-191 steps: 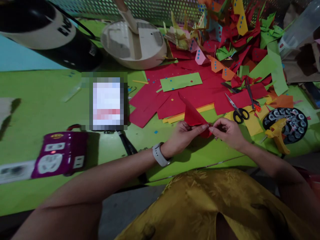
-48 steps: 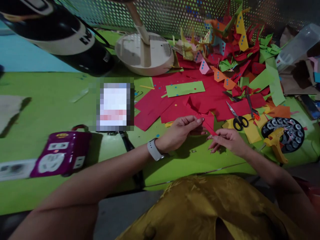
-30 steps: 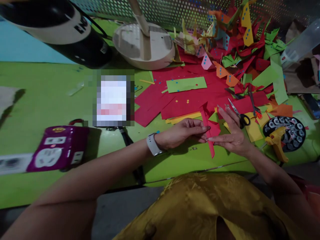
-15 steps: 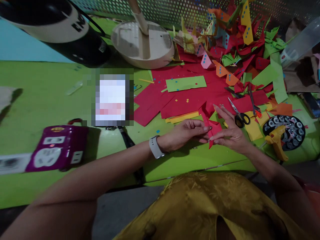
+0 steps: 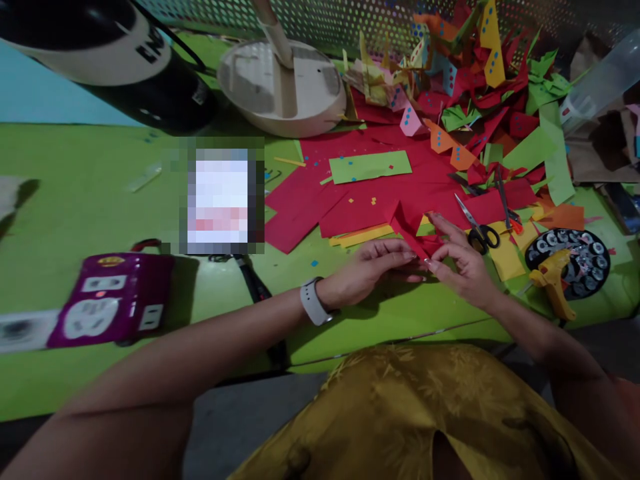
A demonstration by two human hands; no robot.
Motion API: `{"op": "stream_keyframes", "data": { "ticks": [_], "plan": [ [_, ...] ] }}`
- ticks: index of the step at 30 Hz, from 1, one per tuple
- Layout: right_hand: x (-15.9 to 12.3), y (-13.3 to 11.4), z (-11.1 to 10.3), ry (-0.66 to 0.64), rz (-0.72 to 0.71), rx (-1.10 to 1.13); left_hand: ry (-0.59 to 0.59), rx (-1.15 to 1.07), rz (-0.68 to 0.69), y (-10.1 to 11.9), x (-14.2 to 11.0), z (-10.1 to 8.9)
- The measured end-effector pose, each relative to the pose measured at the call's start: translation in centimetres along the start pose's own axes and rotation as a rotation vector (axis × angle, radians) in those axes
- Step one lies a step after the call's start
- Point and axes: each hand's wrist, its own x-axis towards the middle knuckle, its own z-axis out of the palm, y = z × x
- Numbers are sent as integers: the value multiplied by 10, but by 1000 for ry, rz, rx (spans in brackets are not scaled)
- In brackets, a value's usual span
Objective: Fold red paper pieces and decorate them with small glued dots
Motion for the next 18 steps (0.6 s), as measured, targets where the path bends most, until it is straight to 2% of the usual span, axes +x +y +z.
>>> {"op": "stream_keyframes", "data": {
  "ticks": [10,18],
  "plan": [
    [-2,-3,8,8,90,110,41,147,68,-5,-1,3],
    [-1,-1,11,2,25,104,57,211,101,-7,-1,4]
  ]
}}
